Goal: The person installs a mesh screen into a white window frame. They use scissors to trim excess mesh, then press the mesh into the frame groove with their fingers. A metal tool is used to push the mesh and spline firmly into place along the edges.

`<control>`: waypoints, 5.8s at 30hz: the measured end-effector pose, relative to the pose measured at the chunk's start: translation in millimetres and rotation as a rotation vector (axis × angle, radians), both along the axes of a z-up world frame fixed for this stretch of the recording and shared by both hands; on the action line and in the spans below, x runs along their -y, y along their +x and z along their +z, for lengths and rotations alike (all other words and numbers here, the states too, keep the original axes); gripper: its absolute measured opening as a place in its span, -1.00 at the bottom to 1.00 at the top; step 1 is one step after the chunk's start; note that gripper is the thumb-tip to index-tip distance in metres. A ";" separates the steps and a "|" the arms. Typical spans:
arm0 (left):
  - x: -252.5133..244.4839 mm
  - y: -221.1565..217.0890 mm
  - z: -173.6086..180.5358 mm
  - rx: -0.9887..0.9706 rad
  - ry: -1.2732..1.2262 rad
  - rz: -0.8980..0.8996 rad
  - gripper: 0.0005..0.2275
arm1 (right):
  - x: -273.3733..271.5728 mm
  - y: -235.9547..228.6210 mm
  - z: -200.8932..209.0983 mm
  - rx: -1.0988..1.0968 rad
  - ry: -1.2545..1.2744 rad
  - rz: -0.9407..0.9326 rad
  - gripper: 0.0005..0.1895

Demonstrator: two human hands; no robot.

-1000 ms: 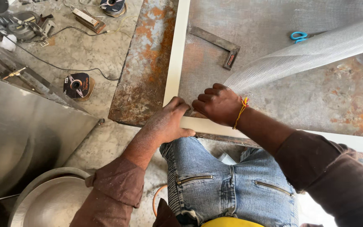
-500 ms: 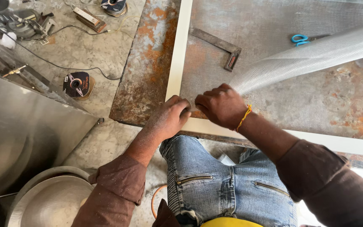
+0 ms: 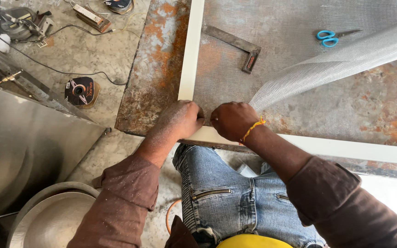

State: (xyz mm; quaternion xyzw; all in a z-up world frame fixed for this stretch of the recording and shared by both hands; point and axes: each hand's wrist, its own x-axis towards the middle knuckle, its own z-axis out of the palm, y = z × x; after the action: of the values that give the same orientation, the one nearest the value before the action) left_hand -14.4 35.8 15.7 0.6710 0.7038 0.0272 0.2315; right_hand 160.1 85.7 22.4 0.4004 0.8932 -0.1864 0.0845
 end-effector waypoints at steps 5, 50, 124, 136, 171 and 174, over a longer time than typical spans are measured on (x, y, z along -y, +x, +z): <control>-11.9 5.4 3.6 -0.055 -0.073 0.042 -0.78 | -6.0 -17.5 11.5 0.153 -0.070 -0.073 -0.70; -15.3 19.8 23.3 -0.219 -0.189 -0.027 -0.77 | -30.2 45.9 2.6 0.241 0.144 0.298 -0.83; -55.9 130.3 -23.8 0.032 -0.163 -0.270 -0.72 | -39.3 128.8 -19.3 0.116 -0.062 -0.012 -0.79; -63.9 136.9 -27.9 0.030 -0.221 -0.170 -0.70 | -34.2 122.9 -10.2 0.177 -0.025 -0.039 -0.75; -66.7 161.9 -22.9 -0.059 -0.213 -0.318 -0.69 | -33.9 157.3 11.5 0.363 0.407 0.288 -0.82; -62.6 161.6 -19.8 -0.003 -0.200 -0.251 -0.69 | -38.5 167.2 18.0 0.426 0.516 0.368 -0.82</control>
State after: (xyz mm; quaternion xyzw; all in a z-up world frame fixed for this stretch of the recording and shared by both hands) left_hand 147.2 98.4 -4.1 0.7274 0.6139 -0.0735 0.2977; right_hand 327.4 124.2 40.4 0.2712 0.9302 0.1503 0.1967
